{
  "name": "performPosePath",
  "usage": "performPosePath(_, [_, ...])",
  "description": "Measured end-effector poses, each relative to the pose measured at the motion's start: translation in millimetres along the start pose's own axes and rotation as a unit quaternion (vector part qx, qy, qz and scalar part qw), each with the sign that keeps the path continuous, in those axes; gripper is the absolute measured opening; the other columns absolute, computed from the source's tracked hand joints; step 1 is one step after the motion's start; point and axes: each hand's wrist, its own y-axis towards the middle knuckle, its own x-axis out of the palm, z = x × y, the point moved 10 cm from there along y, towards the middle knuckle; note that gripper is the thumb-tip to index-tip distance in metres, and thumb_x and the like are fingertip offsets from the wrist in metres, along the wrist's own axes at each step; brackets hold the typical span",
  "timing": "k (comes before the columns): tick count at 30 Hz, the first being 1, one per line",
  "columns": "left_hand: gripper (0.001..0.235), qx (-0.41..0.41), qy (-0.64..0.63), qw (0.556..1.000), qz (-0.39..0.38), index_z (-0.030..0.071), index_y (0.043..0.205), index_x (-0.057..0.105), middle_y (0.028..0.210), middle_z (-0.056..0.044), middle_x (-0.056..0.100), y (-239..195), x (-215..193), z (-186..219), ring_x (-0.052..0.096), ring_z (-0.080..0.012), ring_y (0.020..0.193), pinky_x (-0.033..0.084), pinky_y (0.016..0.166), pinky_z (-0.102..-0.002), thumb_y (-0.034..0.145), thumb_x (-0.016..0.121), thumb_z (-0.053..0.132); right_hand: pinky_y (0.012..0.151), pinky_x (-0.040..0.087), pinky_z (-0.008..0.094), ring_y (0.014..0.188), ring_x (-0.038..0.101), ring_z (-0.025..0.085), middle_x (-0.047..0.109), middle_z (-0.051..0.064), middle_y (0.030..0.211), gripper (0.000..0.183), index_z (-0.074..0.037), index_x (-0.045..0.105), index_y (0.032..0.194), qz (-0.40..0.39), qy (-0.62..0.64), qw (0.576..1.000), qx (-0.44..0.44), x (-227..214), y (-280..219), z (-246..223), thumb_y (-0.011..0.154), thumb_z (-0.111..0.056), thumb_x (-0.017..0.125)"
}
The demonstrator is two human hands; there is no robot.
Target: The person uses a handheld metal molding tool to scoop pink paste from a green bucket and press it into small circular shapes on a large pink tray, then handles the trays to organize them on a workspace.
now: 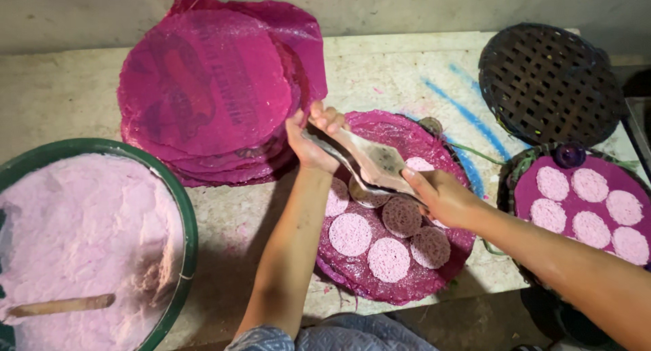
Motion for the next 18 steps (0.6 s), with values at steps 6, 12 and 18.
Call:
performPosePath(6, [0.03,0.002,-0.035,0.994,0.101,0.016,0.073,0.049,0.062,0.001,0.046,4.2,-11.1,-31.0,0.046,-0.0171,0.064,0.041,0.071,-0.036,0.09,0.038,0.038,0.058,0.053,0.042,0.059,0.06,0.025,0.059,0.01,0.064,0.069,-0.007,0.068,0.086,0.024,-0.103,0.992,0.063,-24.0,-4.2,17.3,0.101,-0.061,0.028])
performPosePath(12, [0.029,-0.001,0.005,0.999,0.044,0.016,0.076,0.049,0.065,0.001,0.045,22.3,-0.1,-16.0,0.045,-0.0166,0.064,0.04,0.072,-0.036,0.091,0.039,0.038,0.064,0.051,0.046,0.059,0.061,0.026,0.061,0.013,0.061,0.073,-0.001,0.068,0.081,0.087,-0.065,0.993,-0.044,-32.7,7.1,8.2,0.101,-0.061,0.032])
performPosePath(18, [0.028,-0.01,-0.006,0.998,0.065,0.016,0.074,0.049,0.064,0.001,0.045,19.8,5.4,-28.2,0.045,-0.0176,0.063,0.042,0.072,-0.038,0.088,0.04,0.039,0.061,0.05,0.042,0.057,0.058,0.024,0.06,0.011,0.062,0.059,-0.009,0.068,0.097,0.109,-0.115,0.987,-0.016,-28.8,20.6,24.2,0.106,-0.058,0.035])
